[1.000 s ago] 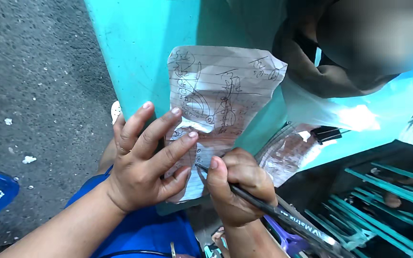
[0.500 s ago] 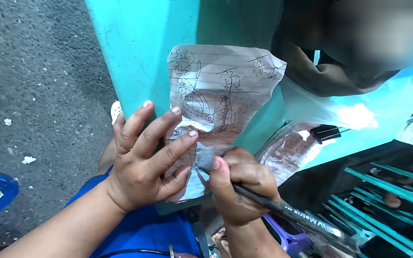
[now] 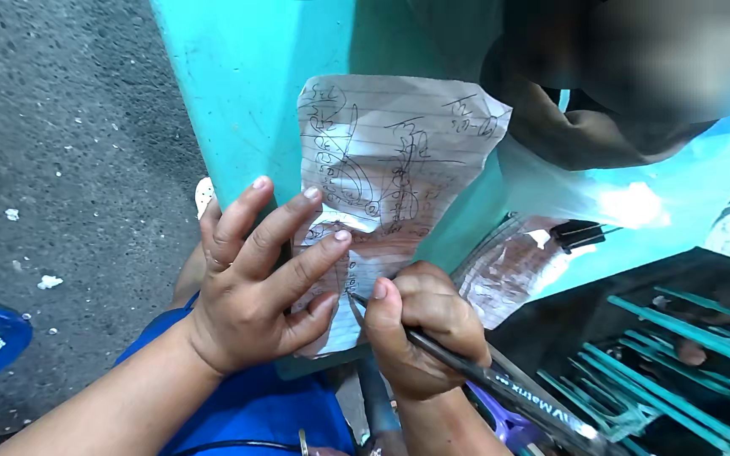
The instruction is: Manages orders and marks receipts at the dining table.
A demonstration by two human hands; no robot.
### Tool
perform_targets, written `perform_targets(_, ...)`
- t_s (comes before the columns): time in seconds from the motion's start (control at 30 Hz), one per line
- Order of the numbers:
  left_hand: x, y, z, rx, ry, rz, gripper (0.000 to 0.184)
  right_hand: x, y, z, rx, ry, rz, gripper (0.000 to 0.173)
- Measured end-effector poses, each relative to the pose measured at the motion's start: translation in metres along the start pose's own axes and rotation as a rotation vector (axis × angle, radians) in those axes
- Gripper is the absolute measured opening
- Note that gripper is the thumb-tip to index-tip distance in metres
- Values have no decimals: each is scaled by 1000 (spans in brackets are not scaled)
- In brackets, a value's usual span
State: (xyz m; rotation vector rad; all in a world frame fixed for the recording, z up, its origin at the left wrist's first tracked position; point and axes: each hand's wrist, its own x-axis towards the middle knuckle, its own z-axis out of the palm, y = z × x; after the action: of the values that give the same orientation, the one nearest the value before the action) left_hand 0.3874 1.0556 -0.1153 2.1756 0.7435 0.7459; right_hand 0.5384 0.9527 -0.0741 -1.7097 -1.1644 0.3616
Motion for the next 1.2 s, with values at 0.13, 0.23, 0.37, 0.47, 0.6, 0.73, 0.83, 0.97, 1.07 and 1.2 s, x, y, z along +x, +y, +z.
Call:
perform_targets(0.13,-1,0,-1,-1,-4,-2,45,4,-2,-3,111,-12,69,28)
perform_targets(0.23,0,0,0,-2,0,-2,44,6,0,-6,159,39,108,27)
perform_targets(0.37,0,1,-1,-8,1,-5,43,4,1,-3,134,51,103,27)
perform_targets(0.47,0,1,0,-6,-1,-4,44,3,2,-2,80,37,54,27)
perform_targets(0.6,0,1,0,3,0,-5,45,4,3,-3,57,35,42,28)
perform_targets(0.73,-1,0,0,-1,1,-6,44,4,2,-2,64,34,51,28)
perform_targets(0.83,-1,1,0,5,-1,-7,44,4,2,-4,50,8,38,28)
perform_targets(0.97,0,0,-1,1,-6,-4,45,5,1,-3,55,44,86,28)
perform_targets(1.07,-1,0,0,2,-1,-6,44,4,2,-3,76,9,52,29)
perform_targets(1.2,-1,0,-1,-4,-4,-5,45,6,2,-4,61,17,69,28)
